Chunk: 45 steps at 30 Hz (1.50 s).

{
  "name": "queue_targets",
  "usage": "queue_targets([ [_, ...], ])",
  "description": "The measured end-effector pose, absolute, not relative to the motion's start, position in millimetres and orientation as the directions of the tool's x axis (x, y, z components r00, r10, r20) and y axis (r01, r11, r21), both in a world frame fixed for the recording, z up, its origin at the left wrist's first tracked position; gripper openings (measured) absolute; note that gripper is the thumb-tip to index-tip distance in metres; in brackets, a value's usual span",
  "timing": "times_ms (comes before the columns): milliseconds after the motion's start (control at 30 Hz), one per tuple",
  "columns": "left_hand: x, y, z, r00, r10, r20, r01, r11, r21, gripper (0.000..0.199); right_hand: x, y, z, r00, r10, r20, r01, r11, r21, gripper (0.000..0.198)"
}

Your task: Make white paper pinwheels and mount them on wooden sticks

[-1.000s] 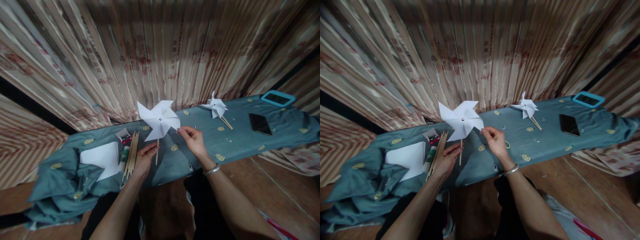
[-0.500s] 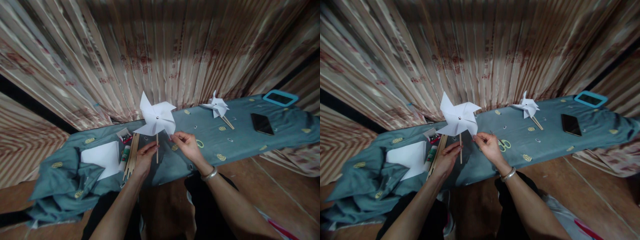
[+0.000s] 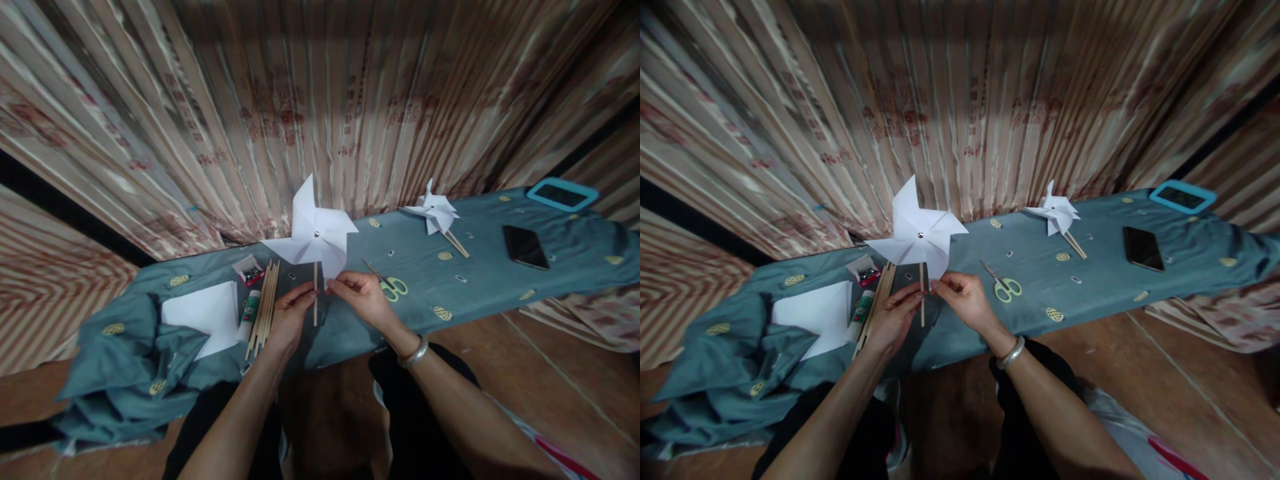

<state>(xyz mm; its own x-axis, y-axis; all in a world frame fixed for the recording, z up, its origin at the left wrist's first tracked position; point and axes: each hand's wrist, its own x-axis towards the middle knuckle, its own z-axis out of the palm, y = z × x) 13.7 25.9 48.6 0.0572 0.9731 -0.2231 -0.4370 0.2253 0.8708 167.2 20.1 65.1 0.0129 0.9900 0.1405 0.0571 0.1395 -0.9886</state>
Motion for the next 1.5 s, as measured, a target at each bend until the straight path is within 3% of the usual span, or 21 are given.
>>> queue_targets([
  [767,16,24,50,0.074,0.971,-0.229,-0.455,0.237,0.858,0.032,158,18,67,-0.028,0.993,0.117,0.009,0.117,-0.993,0.031],
  [967,14,25,55,0.051,0.958,-0.281,-0.499,0.268,0.824,0.035,188,26,74,0.217,0.946,0.242,0.173,0.207,-0.963,0.035],
  [1167,16,23,56,0.074,0.945,-0.318,-0.517,0.309,0.798,0.036,219,41,68,0.462,0.836,0.296,0.142,0.26,-0.955,0.027],
  [1300,17,21,53,0.096,0.941,-0.326,-0.517,0.327,0.791,0.037,225,45,63,0.481,0.819,0.313,0.158,0.27,-0.95,0.035],
  [1500,18,20,52,0.118,0.939,-0.324,-0.5,0.338,0.798,0.041,221,47,62,0.46,0.858,0.227,0.052,0.23,-0.972,0.034],
])
